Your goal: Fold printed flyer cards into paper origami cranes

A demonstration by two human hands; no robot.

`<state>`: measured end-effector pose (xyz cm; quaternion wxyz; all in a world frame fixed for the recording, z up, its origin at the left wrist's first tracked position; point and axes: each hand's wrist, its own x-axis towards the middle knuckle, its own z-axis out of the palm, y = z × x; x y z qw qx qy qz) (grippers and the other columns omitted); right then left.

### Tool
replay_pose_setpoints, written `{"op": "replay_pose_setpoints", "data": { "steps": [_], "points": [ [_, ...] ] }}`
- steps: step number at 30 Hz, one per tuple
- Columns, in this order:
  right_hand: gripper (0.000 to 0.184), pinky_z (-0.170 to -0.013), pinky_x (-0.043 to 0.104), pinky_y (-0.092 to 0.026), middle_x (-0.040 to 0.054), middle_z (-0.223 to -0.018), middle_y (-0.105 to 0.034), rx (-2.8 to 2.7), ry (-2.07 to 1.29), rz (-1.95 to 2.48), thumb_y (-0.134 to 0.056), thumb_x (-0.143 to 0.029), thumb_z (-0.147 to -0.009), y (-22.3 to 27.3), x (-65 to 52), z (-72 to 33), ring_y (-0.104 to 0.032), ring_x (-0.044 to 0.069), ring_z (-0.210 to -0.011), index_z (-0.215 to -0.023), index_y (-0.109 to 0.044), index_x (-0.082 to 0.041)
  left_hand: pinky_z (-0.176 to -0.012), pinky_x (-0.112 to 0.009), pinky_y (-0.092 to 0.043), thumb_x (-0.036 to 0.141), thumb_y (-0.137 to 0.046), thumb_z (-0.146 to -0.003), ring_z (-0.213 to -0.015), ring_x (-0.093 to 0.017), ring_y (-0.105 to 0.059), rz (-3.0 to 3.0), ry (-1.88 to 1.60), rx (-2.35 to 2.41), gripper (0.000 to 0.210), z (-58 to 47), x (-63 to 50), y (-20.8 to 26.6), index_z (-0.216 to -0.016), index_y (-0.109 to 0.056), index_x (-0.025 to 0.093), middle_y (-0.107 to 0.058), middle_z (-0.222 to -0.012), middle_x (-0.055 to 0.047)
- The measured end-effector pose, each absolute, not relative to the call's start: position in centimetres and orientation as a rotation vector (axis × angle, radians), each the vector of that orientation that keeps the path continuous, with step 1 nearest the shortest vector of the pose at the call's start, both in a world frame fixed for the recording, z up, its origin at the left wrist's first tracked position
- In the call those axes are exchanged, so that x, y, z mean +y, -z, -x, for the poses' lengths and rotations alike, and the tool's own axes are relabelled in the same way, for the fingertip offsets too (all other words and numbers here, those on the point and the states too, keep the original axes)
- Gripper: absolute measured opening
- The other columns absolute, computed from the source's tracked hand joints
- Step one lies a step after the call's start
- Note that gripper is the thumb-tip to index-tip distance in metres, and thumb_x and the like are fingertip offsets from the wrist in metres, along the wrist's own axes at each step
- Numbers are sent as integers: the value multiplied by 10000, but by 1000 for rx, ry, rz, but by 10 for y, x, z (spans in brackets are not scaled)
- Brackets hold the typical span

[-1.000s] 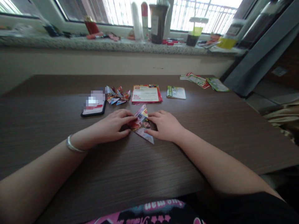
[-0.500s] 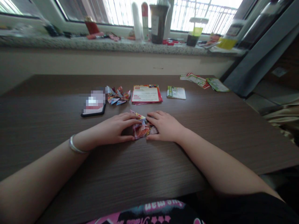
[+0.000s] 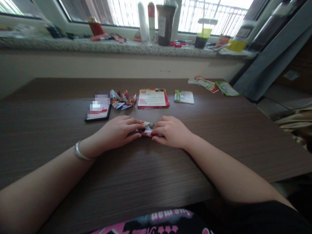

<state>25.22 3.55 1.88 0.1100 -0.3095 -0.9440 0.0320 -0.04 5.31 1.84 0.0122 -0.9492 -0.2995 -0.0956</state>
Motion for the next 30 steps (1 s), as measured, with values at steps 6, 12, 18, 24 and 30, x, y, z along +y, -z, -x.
{"op": "replay_pose_setpoints", "data": {
  "steps": [6, 12, 18, 24, 30],
  "points": [
    [271, -778, 302, -459, 43, -993, -734, -2721, -70, 1058, -473, -328, -953, -19, 33, -251, -644, 184, -890, -982, -721, -222, -868, -392, -503, 387, -437, -971, -989, -244, -632, 2957, 348, -1005, 371, -1, 52, -19, -1227, -610, 184, -678, -1101, -100],
    [213, -690, 267, -427, 22, -922, -728, -2674, -71, 1184, -531, -348, -924, -20, 30, -248, -646, 169, -843, -907, -712, -236, -977, -402, -468, 434, -492, -944, -1130, -255, -576, 3028, 380, -1038, 423, 0, 52, -18, -1277, -567, 183, -615, -1257, -100],
    [162, -720, 254, -441, 20, -903, -715, -2582, -311, 1211, -586, -334, -886, -16, 33, -248, -644, 154, -840, -855, -694, -218, -996, -424, -453, 525, -533, -903, -1173, -279, -560, 3028, 351, -1093, 574, 2, 53, -14, -1348, -500, 164, -606, -1290, -108],
    [126, -714, 255, -441, 18, -830, -709, -2487, -534, 1212, -637, -289, -837, -16, 34, -246, -627, 142, -769, -765, -688, -199, -983, -405, -461, 475, -513, -931, -1141, -267, -572, 3028, 351, -1097, 524, 0, 52, -15, -1346, -502, 156, -630, -1236, -106],
    [149, -683, 250, -421, 6, -758, -700, -2362, -731, 1231, -683, -320, -805, -12, 38, -247, -607, 133, -715, -729, -696, -192, -991, -393, -460, 395, -544, -922, -1136, -253, -572, 3036, 352, -1080, 474, 1, 53, -13, -1334, -512, 164, -626, -1239, -98]
  ]
}}
